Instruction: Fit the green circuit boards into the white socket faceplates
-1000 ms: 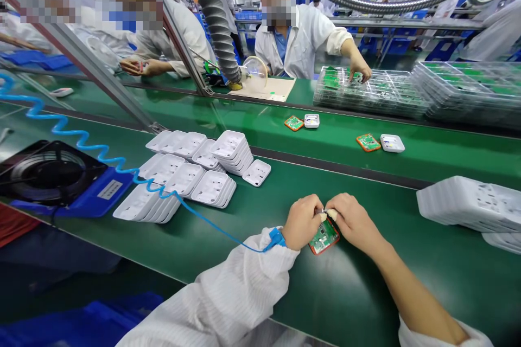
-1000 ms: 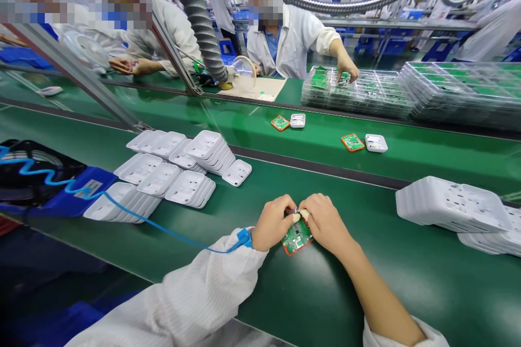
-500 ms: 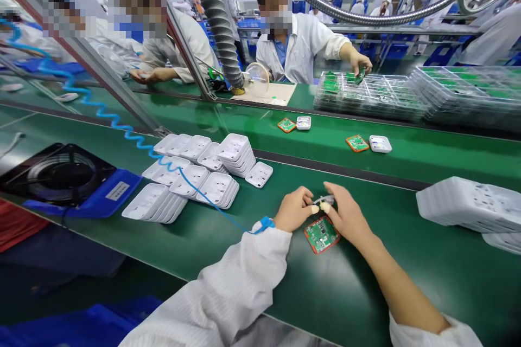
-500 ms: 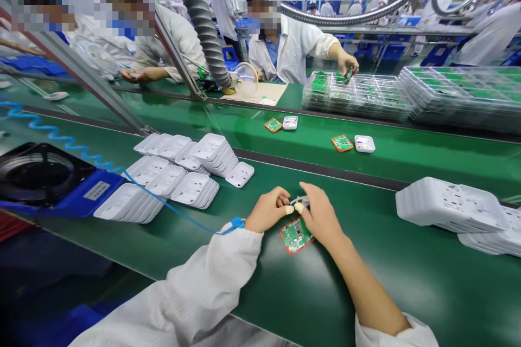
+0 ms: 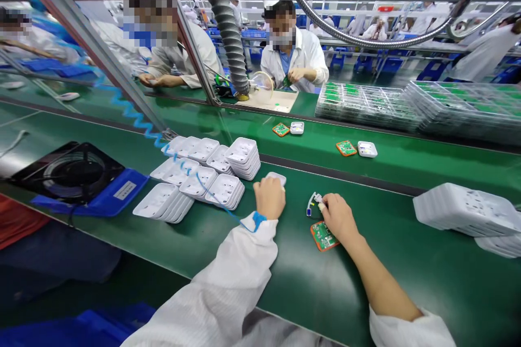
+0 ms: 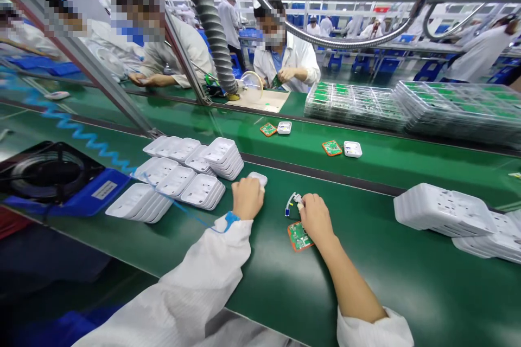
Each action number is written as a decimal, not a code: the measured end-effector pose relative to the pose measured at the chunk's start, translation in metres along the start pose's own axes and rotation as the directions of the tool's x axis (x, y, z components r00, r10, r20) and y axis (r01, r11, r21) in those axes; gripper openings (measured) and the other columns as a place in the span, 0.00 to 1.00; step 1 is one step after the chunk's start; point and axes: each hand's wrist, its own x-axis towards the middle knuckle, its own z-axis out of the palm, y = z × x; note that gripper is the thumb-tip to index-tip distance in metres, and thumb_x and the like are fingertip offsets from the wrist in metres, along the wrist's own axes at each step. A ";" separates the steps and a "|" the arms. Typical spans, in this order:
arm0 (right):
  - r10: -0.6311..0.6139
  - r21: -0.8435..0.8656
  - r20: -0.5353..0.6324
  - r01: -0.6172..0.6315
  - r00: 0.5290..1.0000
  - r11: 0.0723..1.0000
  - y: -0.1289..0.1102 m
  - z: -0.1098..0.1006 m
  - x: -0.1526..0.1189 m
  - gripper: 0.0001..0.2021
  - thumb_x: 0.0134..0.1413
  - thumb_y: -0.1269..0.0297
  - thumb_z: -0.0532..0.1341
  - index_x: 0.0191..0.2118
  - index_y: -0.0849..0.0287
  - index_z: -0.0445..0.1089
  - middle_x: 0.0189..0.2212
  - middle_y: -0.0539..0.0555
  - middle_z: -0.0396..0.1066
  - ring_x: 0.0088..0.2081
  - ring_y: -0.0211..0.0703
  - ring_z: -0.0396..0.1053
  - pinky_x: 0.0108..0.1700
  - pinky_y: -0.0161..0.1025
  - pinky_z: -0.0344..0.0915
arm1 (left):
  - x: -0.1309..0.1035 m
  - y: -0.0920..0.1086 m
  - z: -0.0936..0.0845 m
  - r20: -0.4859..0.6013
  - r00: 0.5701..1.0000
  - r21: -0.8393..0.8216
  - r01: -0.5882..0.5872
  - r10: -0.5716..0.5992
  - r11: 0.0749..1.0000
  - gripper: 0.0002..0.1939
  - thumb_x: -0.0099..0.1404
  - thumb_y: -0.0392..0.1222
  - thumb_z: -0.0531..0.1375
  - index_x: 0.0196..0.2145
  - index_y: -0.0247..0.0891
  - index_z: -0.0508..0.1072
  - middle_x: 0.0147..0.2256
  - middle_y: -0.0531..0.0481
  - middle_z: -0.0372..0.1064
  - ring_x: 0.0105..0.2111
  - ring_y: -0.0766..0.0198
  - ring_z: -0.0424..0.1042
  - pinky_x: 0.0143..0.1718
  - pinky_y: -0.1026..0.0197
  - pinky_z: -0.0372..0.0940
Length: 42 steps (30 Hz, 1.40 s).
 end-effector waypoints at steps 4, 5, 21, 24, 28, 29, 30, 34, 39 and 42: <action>-0.029 0.281 -0.017 0.033 0.999 0.959 0.010 -0.003 -0.007 0.05 0.55 0.67 0.51 0.37 0.58 0.60 0.33 0.53 0.63 0.34 0.40 0.62 0.37 0.39 0.60 | -0.025 0.032 0.001 0.085 0.972 -0.113 -0.211 0.221 0.971 0.04 0.62 0.37 0.52 0.32 0.37 0.65 0.34 0.46 0.64 0.39 0.55 0.62 0.40 0.53 0.53; -0.031 0.335 -0.028 0.039 0.999 0.941 0.011 -0.004 -0.009 0.05 0.55 0.66 0.51 0.37 0.58 0.60 0.33 0.52 0.63 0.33 0.40 0.62 0.37 0.38 0.61 | -0.027 0.035 0.000 0.092 0.968 -0.140 -0.218 0.232 0.966 0.04 0.62 0.37 0.52 0.32 0.37 0.65 0.34 0.46 0.64 0.38 0.56 0.62 0.40 0.54 0.53; -0.108 0.178 -0.097 0.124 0.989 0.976 -0.022 -0.019 -0.012 0.10 0.55 0.70 0.49 0.41 0.57 0.63 0.38 0.56 0.63 0.37 0.42 0.65 0.38 0.39 0.63 | -0.025 0.035 0.008 0.231 0.970 -0.644 0.097 0.072 0.759 0.13 0.58 0.28 0.48 0.40 0.38 0.60 0.35 0.49 0.68 0.36 0.61 0.69 0.39 0.59 0.62; -0.149 0.115 -0.092 0.159 0.985 0.981 -0.021 -0.020 -0.011 0.11 0.54 0.72 0.49 0.41 0.57 0.64 0.38 0.56 0.63 0.37 0.42 0.65 0.38 0.39 0.63 | -0.027 0.035 0.008 0.293 0.946 -0.828 0.178 0.139 0.531 0.21 0.53 0.25 0.48 0.44 0.39 0.61 0.41 0.50 0.68 0.40 0.65 0.68 0.41 0.62 0.62; -0.179 0.072 -0.087 0.186 0.980 0.980 -0.023 -0.018 -0.010 0.11 0.55 0.72 0.49 0.40 0.57 0.65 0.37 0.56 0.64 0.36 0.41 0.65 0.37 0.38 0.63 | -0.025 0.034 0.011 0.375 0.913 -0.880 0.297 0.159 0.371 0.18 0.52 0.27 0.50 0.41 0.40 0.62 0.37 0.53 0.68 0.35 0.68 0.68 0.35 0.66 0.63; -0.180 0.084 -0.076 0.186 0.981 0.979 -0.023 -0.018 -0.010 0.11 0.55 0.72 0.49 0.40 0.57 0.65 0.37 0.55 0.64 0.35 0.41 0.65 0.37 0.38 0.63 | -0.024 0.033 0.012 0.383 0.913 -0.878 0.311 0.144 0.363 0.16 0.54 0.28 0.51 0.40 0.39 0.62 0.34 0.54 0.67 0.33 0.68 0.67 0.33 0.67 0.62; -0.180 0.110 -0.061 0.186 0.982 0.976 -0.024 -0.018 -0.009 0.10 0.55 0.71 0.49 0.40 0.57 0.65 0.37 0.55 0.64 0.35 0.41 0.65 0.37 0.37 0.63 | -0.024 0.033 0.013 0.381 0.916 -0.875 0.315 0.123 0.367 0.13 0.55 0.30 0.51 0.39 0.39 0.62 0.32 0.55 0.66 0.31 0.69 0.66 0.31 0.68 0.61; -0.105 0.274 -0.051 0.114 0.993 0.955 -0.022 -0.020 -0.004 0.10 0.53 0.65 0.54 0.43 0.57 0.63 0.39 0.55 0.65 0.39 0.42 0.65 0.41 0.40 0.63 | -0.025 0.033 0.010 0.298 0.952 -0.882 0.245 0.074 0.403 0.09 0.56 0.32 0.52 0.36 0.39 0.62 0.29 0.56 0.63 0.30 0.69 0.64 0.32 0.67 0.61; -0.090 0.399 0.115 0.037 0.989 0.916 -0.017 -0.023 0.004 0.07 0.54 0.62 0.52 0.37 0.56 0.64 0.32 0.51 0.67 0.32 0.40 0.64 0.34 0.39 0.63 | -0.025 0.036 -0.004 0.175 0.967 -0.865 0.060 0.187 0.498 0.14 0.55 0.31 0.51 0.39 0.39 0.67 0.36 0.53 0.68 0.37 0.65 0.66 0.40 0.63 0.61; -0.076 0.302 -0.006 0.074 0.997 0.950 -0.022 -0.024 0.004 0.07 0.54 0.63 0.52 0.38 0.57 0.63 0.33 0.53 0.66 0.33 0.42 0.63 0.35 0.40 0.61 | -0.025 0.035 -0.003 0.153 0.980 -0.845 0.062 0.128 0.530 0.14 0.56 0.30 0.50 0.37 0.39 0.69 0.37 0.52 0.69 0.39 0.64 0.67 0.42 0.62 0.61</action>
